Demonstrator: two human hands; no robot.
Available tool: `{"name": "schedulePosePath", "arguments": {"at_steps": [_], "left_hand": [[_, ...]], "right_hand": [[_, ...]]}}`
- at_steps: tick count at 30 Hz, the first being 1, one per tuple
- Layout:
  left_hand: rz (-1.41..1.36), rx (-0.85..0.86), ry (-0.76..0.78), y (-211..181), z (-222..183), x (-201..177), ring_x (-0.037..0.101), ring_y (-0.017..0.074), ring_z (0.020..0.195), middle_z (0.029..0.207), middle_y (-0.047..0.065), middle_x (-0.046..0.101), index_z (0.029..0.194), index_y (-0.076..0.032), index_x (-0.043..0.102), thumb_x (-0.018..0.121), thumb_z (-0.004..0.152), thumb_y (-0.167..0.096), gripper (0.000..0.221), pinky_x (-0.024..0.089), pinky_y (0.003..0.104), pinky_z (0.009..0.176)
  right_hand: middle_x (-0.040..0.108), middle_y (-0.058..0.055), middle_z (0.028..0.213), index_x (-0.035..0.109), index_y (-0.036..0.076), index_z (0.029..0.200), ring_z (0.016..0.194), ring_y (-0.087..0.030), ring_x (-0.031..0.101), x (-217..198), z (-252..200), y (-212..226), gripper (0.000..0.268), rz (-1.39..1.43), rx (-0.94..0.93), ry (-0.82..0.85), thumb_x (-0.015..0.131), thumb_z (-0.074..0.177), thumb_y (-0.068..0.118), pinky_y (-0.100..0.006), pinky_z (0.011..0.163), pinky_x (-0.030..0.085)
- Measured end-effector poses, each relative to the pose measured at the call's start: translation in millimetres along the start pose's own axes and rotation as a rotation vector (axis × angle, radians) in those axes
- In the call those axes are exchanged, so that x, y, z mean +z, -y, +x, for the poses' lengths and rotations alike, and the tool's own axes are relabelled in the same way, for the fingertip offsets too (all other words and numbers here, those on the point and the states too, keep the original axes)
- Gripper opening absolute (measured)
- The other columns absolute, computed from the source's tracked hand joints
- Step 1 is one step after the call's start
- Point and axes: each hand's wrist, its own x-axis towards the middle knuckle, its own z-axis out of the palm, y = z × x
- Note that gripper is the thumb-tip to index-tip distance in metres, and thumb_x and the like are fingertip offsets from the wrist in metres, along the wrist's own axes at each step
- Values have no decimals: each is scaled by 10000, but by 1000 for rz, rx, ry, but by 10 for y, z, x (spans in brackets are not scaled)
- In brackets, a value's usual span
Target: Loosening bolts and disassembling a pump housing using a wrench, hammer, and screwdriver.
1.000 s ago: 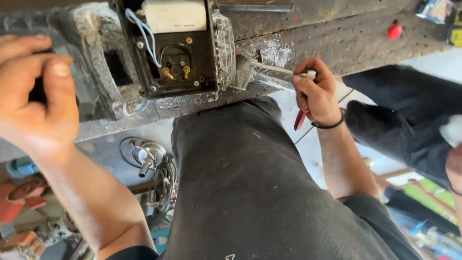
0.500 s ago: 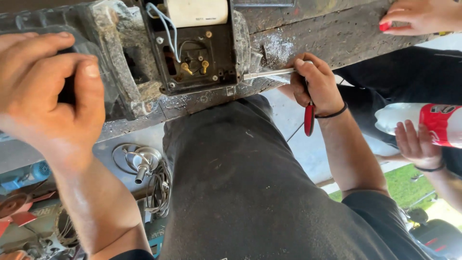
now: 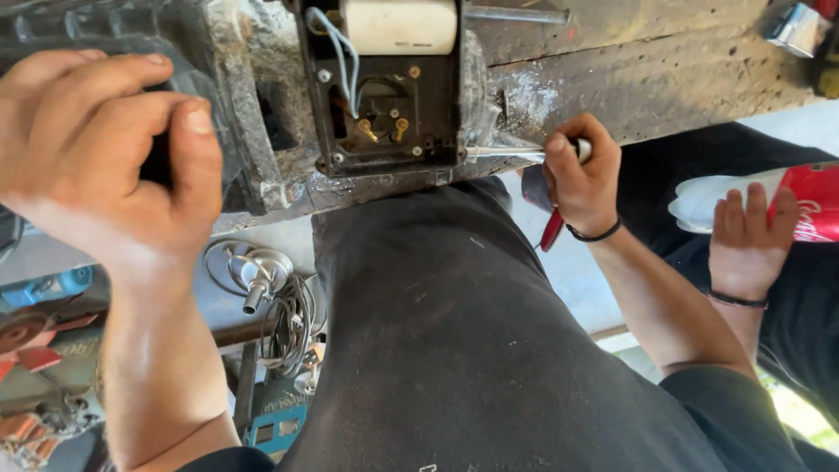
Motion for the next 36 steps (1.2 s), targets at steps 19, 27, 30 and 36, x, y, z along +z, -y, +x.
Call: {"name": "schedulePosePath", "arguments": {"at_steps": [19, 27, 30, 36], "left_hand": [[-33, -60, -6, -2, 26, 92, 624, 452, 972, 1030, 261, 758, 897, 92, 729, 603, 1250, -121, 431, 542, 539, 928], [108, -32, -1, 9, 46, 65, 668, 424, 969, 1047, 165, 805, 905, 28, 756, 619, 1247, -153, 410, 529, 485, 906], [106, -61, -10, -48, 82, 65, 630, 395, 982, 1001, 181, 798, 859, 46, 720, 618, 1240, -136, 435, 539, 454, 914], [114, -67, 10, -46, 76, 27, 657, 402, 984, 1045, 174, 809, 879, 54, 709, 636, 1244, -135, 417, 508, 457, 963]], "right_hand": [[558, -26, 764, 543, 63, 908, 675, -104, 454, -38, 36, -123, 501, -295, -145, -107, 667, 1010, 538, -292, 625, 363], [528, -64, 756, 541, 33, 903, 657, -148, 446, -54, 74, -229, 563, -302, -276, -119, 662, 985, 576, -327, 622, 349], [539, -82, 761, 548, 16, 911, 643, -158, 464, -60, 74, -304, 560, -286, -313, -129, 684, 972, 556, -322, 606, 351], [545, -90, 709, 550, 10, 896, 583, -158, 457, -77, 112, -390, 518, -283, -430, -126, 690, 994, 499, -325, 562, 339]]}}
